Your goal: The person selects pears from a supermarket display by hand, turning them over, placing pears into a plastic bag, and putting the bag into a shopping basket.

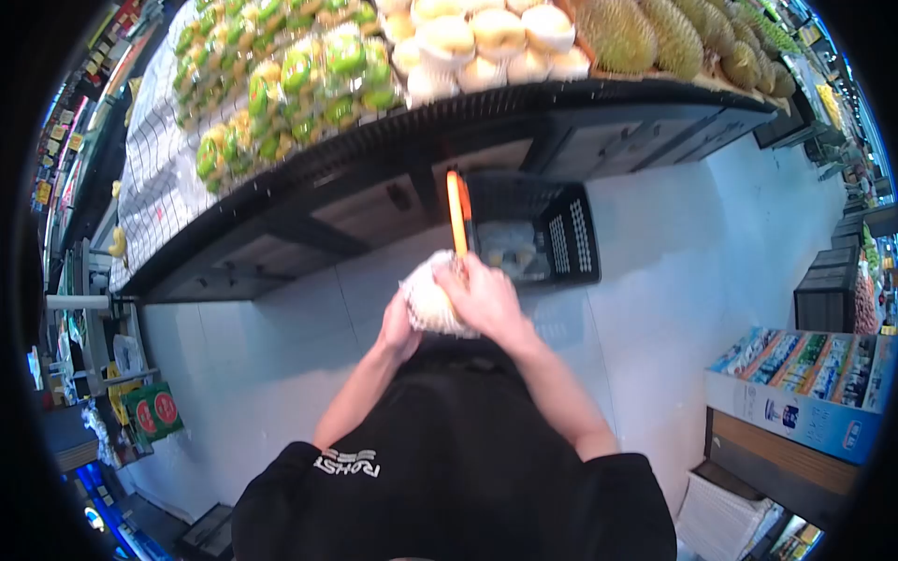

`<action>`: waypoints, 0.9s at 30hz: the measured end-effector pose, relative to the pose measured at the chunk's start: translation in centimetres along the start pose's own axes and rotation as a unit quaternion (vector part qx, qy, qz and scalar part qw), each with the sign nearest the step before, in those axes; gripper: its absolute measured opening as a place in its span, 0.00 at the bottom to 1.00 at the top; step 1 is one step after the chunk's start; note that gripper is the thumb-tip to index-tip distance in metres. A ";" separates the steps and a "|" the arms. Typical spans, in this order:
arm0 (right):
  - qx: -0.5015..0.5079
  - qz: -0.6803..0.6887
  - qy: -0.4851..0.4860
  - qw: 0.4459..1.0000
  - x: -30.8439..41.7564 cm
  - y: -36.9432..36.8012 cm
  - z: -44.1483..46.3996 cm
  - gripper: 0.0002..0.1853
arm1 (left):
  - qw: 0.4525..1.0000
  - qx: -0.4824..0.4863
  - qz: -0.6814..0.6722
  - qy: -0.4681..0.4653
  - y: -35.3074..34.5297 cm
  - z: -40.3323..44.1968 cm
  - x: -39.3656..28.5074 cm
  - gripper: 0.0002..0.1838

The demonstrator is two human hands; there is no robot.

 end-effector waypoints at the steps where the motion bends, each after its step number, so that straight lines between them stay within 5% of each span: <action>1: 0.000 -0.022 0.024 0.999 1.0 0.0 -0.2 0.23 | 1.000 -0.008 -0.002 0.007 0.2 0.0 0.3 0.25; 7: 0.037 -0.002 0.073 0.997 4.1 0.6 -1.3 0.25 | 0.990 0.022 -0.136 -0.007 0.8 -0.3 -0.8 0.26; 9: 0.013 0.004 0.192 0.981 6.3 1.7 -2.2 0.23 | 0.988 0.032 -0.153 -0.014 0.7 -0.5 -1.3 0.26; 11: 0.088 0.018 0.138 0.986 5.0 1.7 -1.9 0.32 | 0.983 0.070 -0.172 -0.004 -0.4 -0.7 -1.8 0.27; 13: 0.136 0.131 0.278 0.942 5.9 1.8 -2.5 0.47 | 0.979 0.090 -0.180 0.001 -0.8 -0.4 -1.7 0.27; 14: 0.199 0.111 0.240 0.944 4.9 1.2 -2.5 0.63 | 0.976 0.112 -0.187 0.003 -1.4 -0.4 -1.6 0.27; 17: 0.250 0.221 0.219 0.917 4.9 0.7 -3.3 0.67 | 0.977 0.130 -0.168 0.030 -2.3 -0.1 -0.5 0.28; 18: 0.271 0.139 0.232 0.924 5.2 0.6 -3.5 0.71 | 0.976 0.139 -0.163 0.033 -2.5 -0.1 -0.2 0.28; 27: 0.261 -0.024 0.275 0.925 5.7 1.2 -3.3 0.59 | 0.977 0.143 -0.148 0.048 -3.2 1.3 1.5 0.26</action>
Point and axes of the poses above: each hand's wrist, its own z-axis towards the middle knuckle, its own y-axis out of the back of the hand, x = y × z, the point moved 9 cm from there along z, towards the middle knuckle, and after that the axes turned 15 degrees about z, right-handed, at the moved point
